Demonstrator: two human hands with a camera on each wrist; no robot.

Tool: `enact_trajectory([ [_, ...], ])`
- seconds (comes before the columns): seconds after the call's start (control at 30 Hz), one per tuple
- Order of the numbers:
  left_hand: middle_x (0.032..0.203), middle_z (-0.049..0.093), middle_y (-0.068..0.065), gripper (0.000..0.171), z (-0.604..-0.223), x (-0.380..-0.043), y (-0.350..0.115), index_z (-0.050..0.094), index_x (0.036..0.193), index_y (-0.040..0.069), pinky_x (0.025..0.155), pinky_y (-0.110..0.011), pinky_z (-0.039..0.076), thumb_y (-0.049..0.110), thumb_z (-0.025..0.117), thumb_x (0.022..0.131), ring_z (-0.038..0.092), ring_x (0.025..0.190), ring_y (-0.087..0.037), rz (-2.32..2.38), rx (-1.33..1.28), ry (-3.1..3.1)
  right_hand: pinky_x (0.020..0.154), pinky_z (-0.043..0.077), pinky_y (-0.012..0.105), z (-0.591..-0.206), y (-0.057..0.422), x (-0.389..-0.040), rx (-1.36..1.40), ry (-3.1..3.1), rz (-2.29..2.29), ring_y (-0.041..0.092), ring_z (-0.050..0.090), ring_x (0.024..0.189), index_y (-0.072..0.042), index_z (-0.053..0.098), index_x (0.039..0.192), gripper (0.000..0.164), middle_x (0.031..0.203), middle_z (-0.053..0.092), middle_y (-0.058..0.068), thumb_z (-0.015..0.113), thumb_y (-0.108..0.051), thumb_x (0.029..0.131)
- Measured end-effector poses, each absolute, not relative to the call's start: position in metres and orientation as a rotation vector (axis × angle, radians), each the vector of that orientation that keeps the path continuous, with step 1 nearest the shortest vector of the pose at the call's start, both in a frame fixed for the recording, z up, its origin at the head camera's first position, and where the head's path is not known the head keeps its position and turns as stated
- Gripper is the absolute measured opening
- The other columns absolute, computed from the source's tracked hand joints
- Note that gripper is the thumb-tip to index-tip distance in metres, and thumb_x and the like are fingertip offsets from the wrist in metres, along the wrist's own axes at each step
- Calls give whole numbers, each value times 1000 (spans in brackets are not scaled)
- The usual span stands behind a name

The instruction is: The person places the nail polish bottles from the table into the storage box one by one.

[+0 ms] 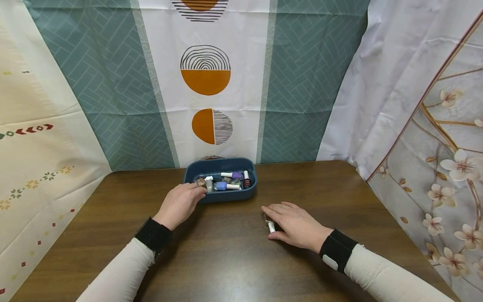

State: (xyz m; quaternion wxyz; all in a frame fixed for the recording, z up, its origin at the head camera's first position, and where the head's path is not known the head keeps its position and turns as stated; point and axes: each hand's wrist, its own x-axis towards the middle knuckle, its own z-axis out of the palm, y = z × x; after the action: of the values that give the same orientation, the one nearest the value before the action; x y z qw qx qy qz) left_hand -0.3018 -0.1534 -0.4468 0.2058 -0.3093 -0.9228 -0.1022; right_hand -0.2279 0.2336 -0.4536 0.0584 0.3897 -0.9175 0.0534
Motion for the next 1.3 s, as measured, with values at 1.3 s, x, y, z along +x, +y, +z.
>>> enact_trajectory([
  [1.3,106,80,-3,16,-445,-300,-153,84,116,11,86,-41,62,13,83,101,72,89,-24,-295,-864,-2578,115,51,55,-448,227,-233,1139,-2737,179,30,68,130,-3,60,155,81,142,71,11,87,-50,96],
])
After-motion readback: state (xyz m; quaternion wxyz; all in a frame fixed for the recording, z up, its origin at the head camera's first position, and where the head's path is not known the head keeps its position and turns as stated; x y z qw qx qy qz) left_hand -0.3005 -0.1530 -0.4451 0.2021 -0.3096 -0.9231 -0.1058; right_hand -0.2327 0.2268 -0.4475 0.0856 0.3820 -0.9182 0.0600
